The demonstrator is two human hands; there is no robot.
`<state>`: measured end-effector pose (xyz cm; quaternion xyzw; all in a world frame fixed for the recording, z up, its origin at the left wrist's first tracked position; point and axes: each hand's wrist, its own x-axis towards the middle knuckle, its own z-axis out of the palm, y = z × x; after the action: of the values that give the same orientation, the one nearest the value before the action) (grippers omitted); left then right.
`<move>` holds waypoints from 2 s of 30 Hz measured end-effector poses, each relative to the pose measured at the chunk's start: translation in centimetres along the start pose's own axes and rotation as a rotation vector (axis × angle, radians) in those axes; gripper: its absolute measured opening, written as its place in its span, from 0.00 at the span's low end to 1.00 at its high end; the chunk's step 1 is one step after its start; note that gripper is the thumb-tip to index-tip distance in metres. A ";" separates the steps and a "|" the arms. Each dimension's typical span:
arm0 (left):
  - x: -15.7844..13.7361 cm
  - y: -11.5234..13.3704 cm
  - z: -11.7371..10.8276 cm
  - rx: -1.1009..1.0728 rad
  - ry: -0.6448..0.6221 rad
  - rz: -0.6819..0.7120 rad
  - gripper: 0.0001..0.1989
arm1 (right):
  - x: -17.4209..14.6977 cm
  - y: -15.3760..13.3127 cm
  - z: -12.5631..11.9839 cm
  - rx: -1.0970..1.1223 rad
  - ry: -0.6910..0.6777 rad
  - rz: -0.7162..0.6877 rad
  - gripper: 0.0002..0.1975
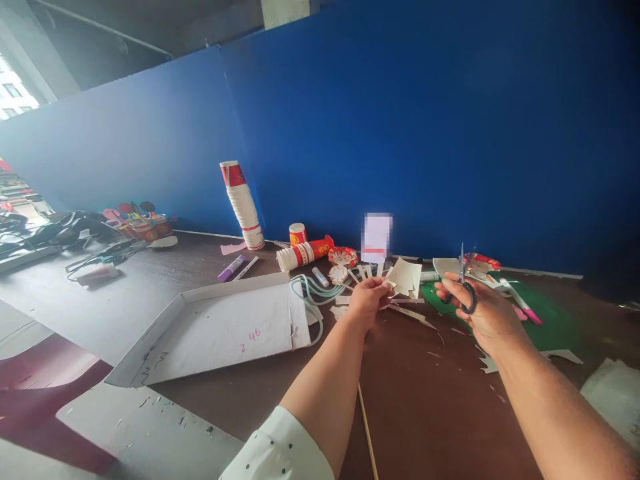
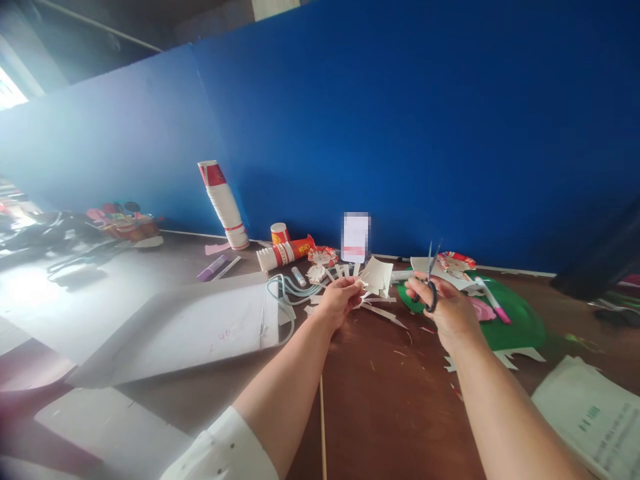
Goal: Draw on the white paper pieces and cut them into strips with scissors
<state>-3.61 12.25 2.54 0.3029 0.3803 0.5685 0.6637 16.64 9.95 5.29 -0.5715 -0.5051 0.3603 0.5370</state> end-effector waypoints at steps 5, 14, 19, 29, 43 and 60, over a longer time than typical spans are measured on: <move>-0.4 0.2 0.3 -0.013 -0.018 -0.046 0.12 | -0.8 0.1 1.5 0.125 0.046 0.058 0.31; -0.8 0.3 0.6 0.014 -0.043 -0.095 0.09 | -0.3 1.4 2.0 0.120 0.054 0.024 0.28; -0.8 0.2 0.6 0.020 -0.074 -0.101 0.08 | 0.2 2.0 1.7 0.114 0.056 0.039 0.26; -0.9 0.0 0.5 0.049 -0.106 -0.108 0.09 | -0.1 1.3 1.9 0.090 0.083 0.030 0.22; -0.8 0.0 0.6 0.166 -0.034 -0.082 0.08 | -0.5 1.2 1.8 -0.088 0.097 -0.088 0.22; -1.0 0.3 0.8 0.193 -0.037 -0.076 0.08 | -0.8 0.7 1.8 -0.179 0.104 -0.084 0.24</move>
<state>-3.14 11.34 3.43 0.3611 0.4322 0.4981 0.6593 14.88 9.69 4.25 -0.6134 -0.5301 0.2609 0.5241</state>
